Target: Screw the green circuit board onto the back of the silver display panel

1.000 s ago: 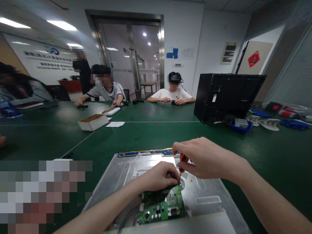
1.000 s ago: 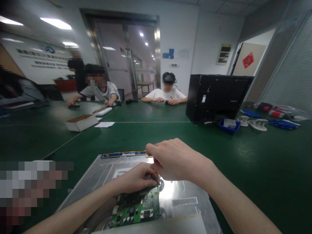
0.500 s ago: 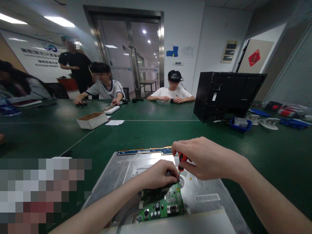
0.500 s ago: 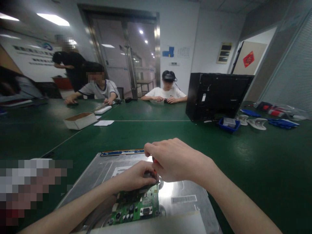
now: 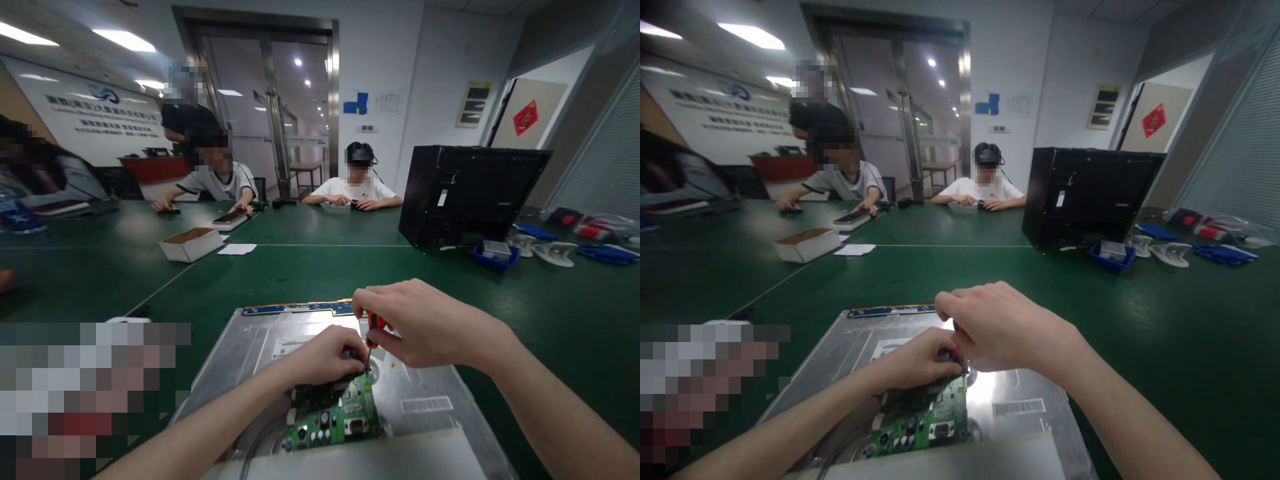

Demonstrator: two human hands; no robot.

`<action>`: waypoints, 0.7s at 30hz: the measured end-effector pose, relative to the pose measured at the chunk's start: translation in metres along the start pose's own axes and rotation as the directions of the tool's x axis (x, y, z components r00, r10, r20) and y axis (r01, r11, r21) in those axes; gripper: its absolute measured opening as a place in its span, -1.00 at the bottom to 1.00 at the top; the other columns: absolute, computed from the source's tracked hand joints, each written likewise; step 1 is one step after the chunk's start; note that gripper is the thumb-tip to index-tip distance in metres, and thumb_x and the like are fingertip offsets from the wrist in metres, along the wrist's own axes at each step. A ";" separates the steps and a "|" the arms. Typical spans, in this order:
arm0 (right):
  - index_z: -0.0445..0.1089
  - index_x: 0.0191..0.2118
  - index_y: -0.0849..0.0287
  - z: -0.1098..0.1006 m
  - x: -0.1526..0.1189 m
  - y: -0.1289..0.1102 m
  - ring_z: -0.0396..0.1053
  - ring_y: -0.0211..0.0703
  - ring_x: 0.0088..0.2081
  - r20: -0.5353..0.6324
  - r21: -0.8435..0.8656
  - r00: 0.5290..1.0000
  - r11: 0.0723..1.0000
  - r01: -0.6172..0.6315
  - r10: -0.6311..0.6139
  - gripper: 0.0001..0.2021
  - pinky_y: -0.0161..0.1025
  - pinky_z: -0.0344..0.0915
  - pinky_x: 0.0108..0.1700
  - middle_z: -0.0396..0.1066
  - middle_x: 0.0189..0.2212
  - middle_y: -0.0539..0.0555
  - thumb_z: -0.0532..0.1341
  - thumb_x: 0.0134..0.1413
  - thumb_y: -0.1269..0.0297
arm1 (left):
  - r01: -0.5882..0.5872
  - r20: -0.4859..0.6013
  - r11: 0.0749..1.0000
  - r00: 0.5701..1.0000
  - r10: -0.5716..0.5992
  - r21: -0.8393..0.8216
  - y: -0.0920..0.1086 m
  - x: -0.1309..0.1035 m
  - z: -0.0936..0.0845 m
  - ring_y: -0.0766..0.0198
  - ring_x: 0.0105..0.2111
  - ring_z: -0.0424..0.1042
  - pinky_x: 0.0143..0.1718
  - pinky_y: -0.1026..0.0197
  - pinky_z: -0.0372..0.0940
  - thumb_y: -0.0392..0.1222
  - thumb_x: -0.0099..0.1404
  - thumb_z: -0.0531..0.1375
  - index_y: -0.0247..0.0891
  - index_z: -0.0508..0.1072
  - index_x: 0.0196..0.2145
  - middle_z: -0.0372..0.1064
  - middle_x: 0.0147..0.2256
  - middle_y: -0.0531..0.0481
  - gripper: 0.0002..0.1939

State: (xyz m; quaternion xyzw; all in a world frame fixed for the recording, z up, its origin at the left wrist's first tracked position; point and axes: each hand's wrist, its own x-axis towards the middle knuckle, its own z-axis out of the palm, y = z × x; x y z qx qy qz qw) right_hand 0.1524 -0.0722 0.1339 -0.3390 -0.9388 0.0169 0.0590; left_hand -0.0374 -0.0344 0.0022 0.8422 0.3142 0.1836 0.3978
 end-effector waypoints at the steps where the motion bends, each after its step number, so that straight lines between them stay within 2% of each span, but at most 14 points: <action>1: 0.28 -0.15 0.12 0.000 0.001 0.000 0.38 -0.18 -0.39 -0.004 -0.015 1.000 1.000 -0.010 0.010 -0.87 -0.26 -0.02 -0.45 0.48 -0.30 0.01 0.14 0.16 0.35 | 0.001 0.002 1.000 1.000 -0.001 -0.002 -0.001 0.000 0.000 0.22 -0.32 0.45 -0.23 0.27 0.30 -0.42 0.14 0.27 -0.29 0.58 -0.37 0.52 -0.37 0.04 -0.88; 4: 0.28 -0.16 0.11 0.001 0.003 0.001 0.37 -0.17 -0.41 -0.001 -0.046 0.999 0.998 -0.039 0.039 -0.89 -0.27 -0.04 -0.46 0.48 -0.34 0.00 0.15 0.19 0.28 | 0.010 0.014 1.000 1.000 -0.010 0.003 -0.002 -0.001 0.001 0.22 -0.31 0.45 -0.23 0.27 0.30 -0.41 0.15 0.26 -0.27 0.59 -0.36 0.52 -0.37 0.04 -0.87; 8: 0.29 -0.13 0.12 -0.001 0.001 0.001 0.39 -0.16 -0.36 -0.001 -0.017 1.000 1.000 -0.015 0.015 -0.85 -0.26 0.00 -0.43 0.48 -0.28 0.03 0.16 0.18 0.27 | 0.013 0.004 1.000 1.000 -0.013 0.016 -0.001 -0.001 0.000 0.23 -0.32 0.45 -0.26 0.29 0.30 -0.40 0.15 0.27 -0.27 0.59 -0.34 0.52 -0.36 0.04 -0.87; 13: 0.29 -0.10 0.12 -0.002 -0.001 0.000 0.39 -0.17 -0.35 0.013 0.020 1.000 1.000 0.012 -0.012 -0.79 -0.26 0.01 -0.43 0.48 -0.24 0.02 0.16 0.11 0.38 | 0.008 0.014 1.000 1.000 -0.008 0.007 0.001 -0.001 -0.001 0.25 -0.35 0.44 -0.29 0.31 0.30 -0.42 0.14 0.27 -0.27 0.59 -0.37 0.50 -0.41 0.05 -0.87; 21: 0.29 -0.14 0.11 0.001 0.001 0.002 0.40 -0.15 -0.40 -0.002 -0.070 0.999 0.996 -0.051 0.051 -0.86 -0.25 -0.04 -0.46 0.49 -0.35 0.01 0.16 0.17 0.30 | 0.004 0.017 1.000 1.000 -0.005 0.024 -0.003 0.000 0.000 0.24 -0.33 0.44 -0.27 0.30 0.31 -0.41 0.14 0.26 -0.26 0.59 -0.37 0.51 -0.38 0.05 -0.87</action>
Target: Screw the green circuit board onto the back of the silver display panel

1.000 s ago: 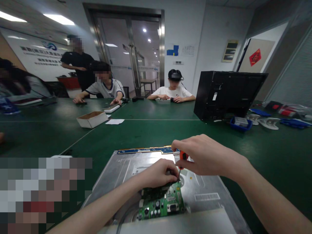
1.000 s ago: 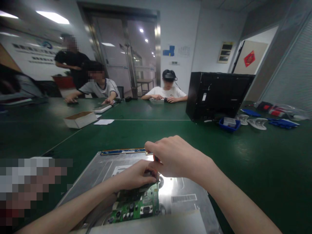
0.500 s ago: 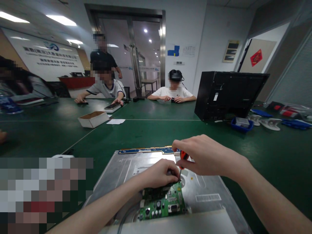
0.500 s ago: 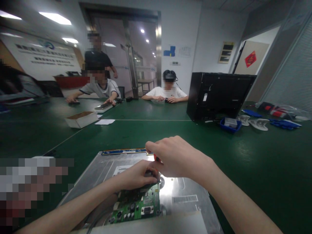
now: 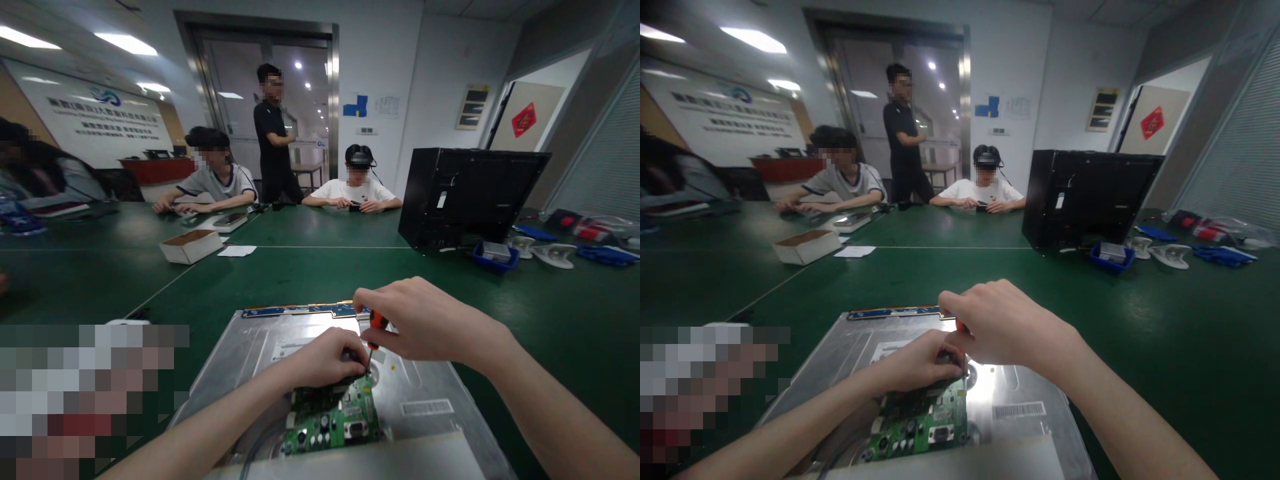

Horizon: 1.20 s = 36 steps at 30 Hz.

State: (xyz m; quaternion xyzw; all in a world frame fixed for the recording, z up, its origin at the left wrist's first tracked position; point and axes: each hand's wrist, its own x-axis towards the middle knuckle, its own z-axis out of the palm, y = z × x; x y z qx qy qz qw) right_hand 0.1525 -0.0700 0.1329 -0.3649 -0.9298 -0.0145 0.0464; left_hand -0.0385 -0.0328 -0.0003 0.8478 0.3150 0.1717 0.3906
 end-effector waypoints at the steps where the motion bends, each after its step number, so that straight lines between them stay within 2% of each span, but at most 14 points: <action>1: 0.29 -0.15 0.11 -0.001 -0.001 0.000 0.40 -0.15 -0.40 0.002 0.012 1.000 1.000 0.004 -0.004 -0.87 -0.25 -0.03 -0.46 0.49 -0.35 0.02 0.16 0.17 0.29 | -0.001 -0.004 1.000 1.000 0.001 0.000 0.000 0.000 0.000 0.24 -0.33 0.44 -0.28 0.30 0.31 -0.40 0.14 0.26 -0.26 0.59 -0.36 0.51 -0.38 0.05 -0.87; 5: 0.30 -0.15 0.13 -0.003 -0.003 -0.002 0.39 -0.17 -0.34 0.001 0.095 0.999 0.994 0.050 -0.051 -0.84 -0.25 0.01 -0.42 0.48 -0.24 0.04 0.17 0.11 0.35 | -0.007 -0.015 1.000 1.000 0.007 -0.014 0.002 -0.001 0.000 0.22 -0.32 0.44 -0.25 0.28 0.29 -0.40 0.14 0.26 -0.27 0.59 -0.34 0.51 -0.37 0.04 -0.86; 9: 0.30 -0.14 0.13 -0.002 -0.002 -0.003 0.39 -0.17 -0.35 0.007 0.102 0.999 0.993 0.051 -0.052 -0.82 -0.26 -0.01 -0.43 0.49 -0.25 0.03 0.14 0.12 0.39 | 0.000 -0.011 1.000 1.000 0.000 -0.015 0.003 -0.001 0.000 0.22 -0.33 0.44 -0.23 0.27 0.28 -0.43 0.14 0.26 -0.28 0.58 -0.37 0.50 -0.40 0.06 -0.87; 16: 0.30 -0.15 0.10 -0.002 0.000 -0.001 0.38 -0.16 -0.40 0.008 0.047 1.000 0.999 0.019 -0.019 -0.87 -0.27 -0.04 -0.44 0.50 -0.32 0.01 0.15 0.19 0.26 | 0.008 -0.016 1.000 1.000 -0.008 -0.030 0.004 -0.001 0.000 0.24 -0.34 0.45 -0.26 0.29 0.29 -0.44 0.15 0.27 -0.29 0.57 -0.38 0.50 -0.39 0.05 -0.88; 23: 0.30 -0.14 0.12 -0.003 -0.003 -0.003 0.36 -0.19 -0.37 0.017 0.128 0.998 0.990 0.062 -0.064 -0.80 -0.26 0.00 -0.43 0.48 -0.25 0.01 0.15 0.07 0.40 | -0.008 -0.015 1.000 1.000 0.008 -0.014 0.004 0.001 -0.001 0.25 -0.35 0.44 -0.27 0.31 0.27 -0.45 0.12 0.29 -0.30 0.59 -0.38 0.49 -0.40 0.06 -0.87; 31: 0.32 -0.16 0.10 0.000 0.001 -0.001 0.35 -0.18 -0.43 -0.009 0.055 1.000 0.998 0.026 -0.025 -0.87 -0.26 -0.06 -0.45 0.48 -0.36 0.00 0.14 0.18 0.25 | -0.006 -0.019 1.000 1.000 0.006 -0.013 0.004 -0.001 0.000 0.24 -0.34 0.45 -0.25 0.28 0.28 -0.45 0.14 0.27 -0.30 0.58 -0.36 0.50 -0.39 0.04 -0.87; 36: 0.29 -0.15 0.13 -0.001 -0.002 -0.002 0.33 -0.20 -0.39 -0.012 0.115 0.997 0.990 0.075 -0.074 -0.81 -0.26 -0.03 -0.44 0.46 -0.27 0.02 0.16 0.07 0.38 | -0.015 -0.015 1.000 1.000 0.015 -0.014 0.004 -0.001 -0.001 0.24 -0.33 0.44 -0.27 0.29 0.28 -0.45 0.13 0.27 -0.29 0.59 -0.35 0.50 -0.38 0.04 -0.85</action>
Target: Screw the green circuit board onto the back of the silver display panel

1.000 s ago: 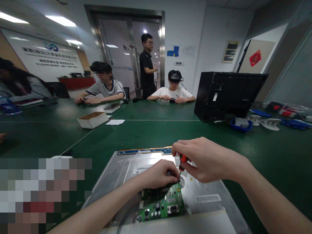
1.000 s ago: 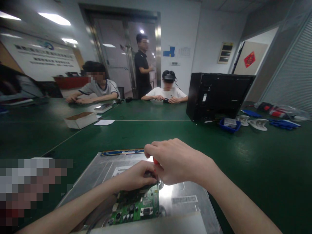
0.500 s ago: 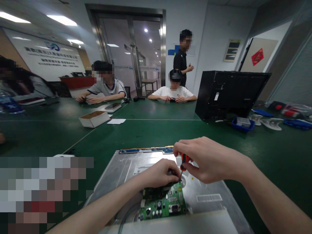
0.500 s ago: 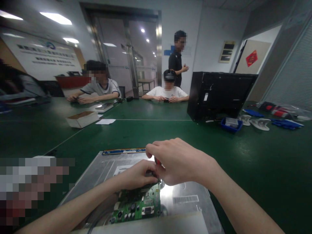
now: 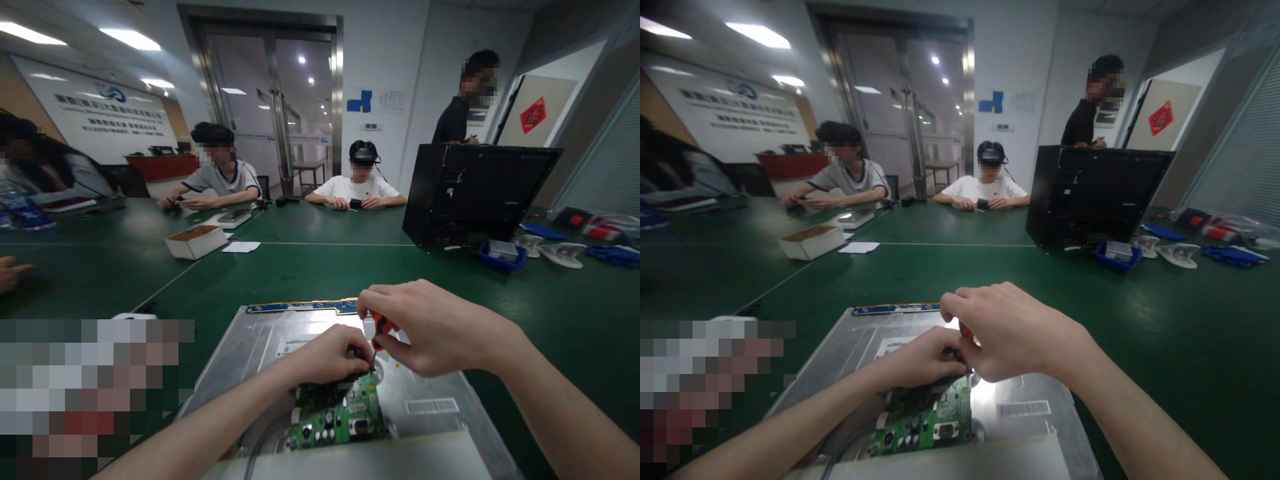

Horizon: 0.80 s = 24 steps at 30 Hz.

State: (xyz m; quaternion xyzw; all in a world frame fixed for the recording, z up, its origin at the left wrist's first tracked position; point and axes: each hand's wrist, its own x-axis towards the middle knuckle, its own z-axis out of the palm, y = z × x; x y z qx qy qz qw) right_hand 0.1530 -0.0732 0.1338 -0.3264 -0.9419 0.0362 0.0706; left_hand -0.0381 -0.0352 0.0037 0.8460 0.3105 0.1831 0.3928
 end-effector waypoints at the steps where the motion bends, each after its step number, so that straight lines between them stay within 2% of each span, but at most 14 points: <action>1: 0.29 -0.14 0.13 0.000 0.000 0.000 0.33 -0.20 -0.39 0.005 0.006 1.000 1.000 -0.001 0.001 -0.79 -0.26 -0.03 -0.44 0.46 -0.26 0.02 0.15 0.06 0.40 | 0.000 0.001 1.000 1.000 0.000 0.002 0.000 0.000 0.000 0.25 -0.34 0.44 -0.28 0.29 0.28 -0.46 0.13 0.27 -0.29 0.58 -0.35 0.50 -0.39 0.05 -0.85; 11: 0.30 -0.15 0.11 0.003 0.002 0.002 0.36 -0.17 -0.41 -0.009 -0.085 0.998 0.995 -0.058 0.057 -0.87 -0.26 -0.06 -0.45 0.49 -0.32 0.01 0.16 0.16 0.29 | 0.013 0.001 1.000 1.000 -0.013 -0.008 -0.001 0.000 0.001 0.24 -0.34 0.45 -0.27 0.30 0.28 -0.46 0.14 0.28 -0.31 0.58 -0.35 0.50 -0.38 0.04 -0.86; 18: 0.28 -0.13 0.12 0.000 -0.001 -0.001 0.34 -0.20 -0.38 0.019 -0.007 1.000 1.000 -0.002 0.002 -0.78 -0.26 -0.02 -0.44 0.47 -0.25 0.00 0.16 0.07 0.41 | 0.003 0.004 1.000 1.000 -0.003 -0.010 0.001 0.001 0.000 0.27 -0.38 0.42 -0.29 0.31 0.27 -0.47 0.13 0.27 -0.31 0.58 -0.39 0.48 -0.43 0.06 -0.87; 24: 0.29 -0.15 0.10 0.004 0.004 0.003 0.37 -0.17 -0.41 -0.015 -0.102 0.997 0.992 -0.072 0.070 -0.87 -0.26 -0.06 -0.45 0.49 -0.35 0.00 0.15 0.16 0.32 | 0.014 0.006 1.000 1.000 -0.014 -0.021 0.000 0.001 0.001 0.26 -0.37 0.44 -0.28 0.31 0.28 -0.47 0.13 0.26 -0.31 0.58 -0.38 0.50 -0.40 0.05 -0.86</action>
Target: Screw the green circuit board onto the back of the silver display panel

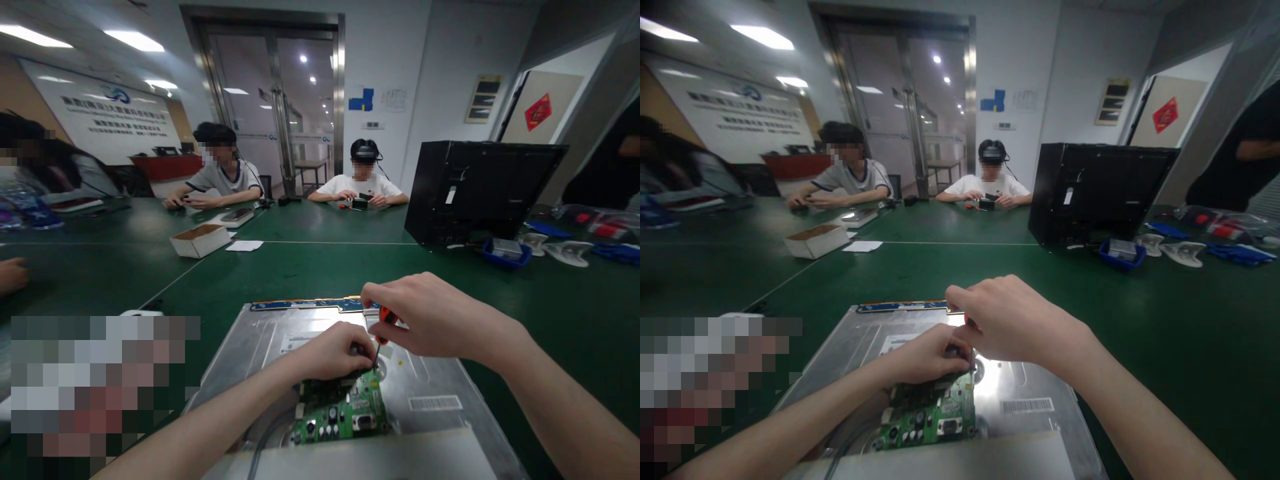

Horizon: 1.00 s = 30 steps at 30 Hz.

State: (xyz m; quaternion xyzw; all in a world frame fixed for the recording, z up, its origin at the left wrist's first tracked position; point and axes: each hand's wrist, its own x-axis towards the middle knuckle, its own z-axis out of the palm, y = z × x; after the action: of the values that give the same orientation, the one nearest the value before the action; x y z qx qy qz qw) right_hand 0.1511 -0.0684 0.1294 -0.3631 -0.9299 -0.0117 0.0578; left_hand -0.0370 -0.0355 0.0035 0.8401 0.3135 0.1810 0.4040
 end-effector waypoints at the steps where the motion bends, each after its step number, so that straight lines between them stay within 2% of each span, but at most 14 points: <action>1: 0.29 -0.15 0.10 0.000 0.000 0.000 0.37 -0.16 -0.41 0.000 -0.005 1.000 1.000 0.000 0.000 -0.87 -0.26 -0.06 -0.45 0.48 -0.35 0.00 0.15 0.16 0.31 | 0.000 0.000 1.000 1.000 0.000 -0.002 0.000 0.000 0.000 0.26 -0.36 0.44 -0.28 0.30 0.28 -0.46 0.13 0.26 -0.31 0.58 -0.38 0.50 -0.40 0.05 -0.86; 6: 0.28 -0.13 0.10 -0.002 -0.004 -0.001 0.37 -0.18 -0.37 0.004 0.062 0.997 0.996 0.072 -0.072 -0.80 -0.26 -0.02 -0.44 0.47 -0.24 0.00 0.17 0.09 0.36 | -0.007 -0.018 1.000 1.000 0.007 0.009 -0.002 0.000 0.000 0.24 -0.34 0.43 -0.28 0.30 0.28 -0.43 0.13 0.28 -0.31 0.58 -0.37 0.50 -0.39 0.04 -0.88; 10: 0.26 -0.13 0.10 -0.001 -0.003 0.000 0.37 -0.20 -0.37 0.012 0.067 0.998 0.996 0.063 -0.064 -0.79 -0.26 -0.03 -0.45 0.47 -0.25 -0.01 0.15 0.08 0.42 | -0.014 -0.014 1.000 1.000 0.015 0.028 -0.001 0.000 0.000 0.28 -0.38 0.42 -0.28 0.31 0.27 -0.45 0.13 0.27 -0.30 0.57 -0.39 0.48 -0.42 0.07 -0.88; 15: 0.28 -0.16 0.11 -0.002 0.001 0.000 0.37 -0.16 -0.42 0.014 -0.016 1.000 1.000 -0.003 0.004 -0.88 -0.26 -0.07 -0.47 0.48 -0.35 0.02 0.15 0.16 0.31 | -0.004 0.013 0.999 1.000 0.003 0.040 -0.001 0.000 -0.001 0.27 -0.36 0.43 -0.29 0.32 0.28 -0.43 0.16 0.26 -0.29 0.58 -0.40 0.49 -0.41 0.06 -0.89; 18: 0.30 -0.16 0.12 -0.004 0.000 0.000 0.39 -0.15 -0.39 0.024 0.038 1.000 0.999 0.015 -0.016 -0.87 -0.25 -0.03 -0.45 0.48 -0.33 0.02 0.16 0.16 0.28 | -0.011 0.006 1.000 1.000 0.011 0.025 0.000 0.000 -0.001 0.27 -0.37 0.43 -0.28 0.31 0.27 -0.43 0.15 0.28 -0.29 0.58 -0.39 0.49 -0.41 0.06 -0.89; 24: 0.28 -0.10 0.11 -0.003 0.000 0.002 0.41 -0.16 -0.33 0.027 0.100 0.998 0.994 0.050 -0.053 -0.76 -0.26 0.01 -0.42 0.49 -0.24 0.02 0.16 0.08 0.42 | 0.000 0.000 1.000 1.000 0.000 0.007 -0.001 -0.001 -0.001 0.25 -0.35 0.43 -0.26 0.30 0.26 -0.44 0.14 0.27 -0.29 0.58 -0.38 0.49 -0.40 0.05 -0.88; 30: 0.31 -0.14 0.10 -0.002 0.003 0.002 0.42 -0.13 -0.38 0.022 0.068 1.000 0.998 0.006 -0.007 -0.86 -0.26 -0.03 -0.43 0.52 -0.34 0.00 0.17 0.19 0.25 | -0.002 -0.006 1.000 1.000 0.001 -0.030 -0.001 -0.003 0.000 0.24 -0.34 0.44 -0.25 0.30 0.27 -0.47 0.12 0.26 -0.30 0.57 -0.35 0.50 -0.38 0.04 -0.84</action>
State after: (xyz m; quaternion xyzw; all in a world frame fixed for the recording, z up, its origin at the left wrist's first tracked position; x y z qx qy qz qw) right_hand 0.1504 -0.0646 0.1319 -0.3579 -0.9315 0.0238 0.0597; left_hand -0.0394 -0.0370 0.0029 0.8337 0.3113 0.1884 0.4154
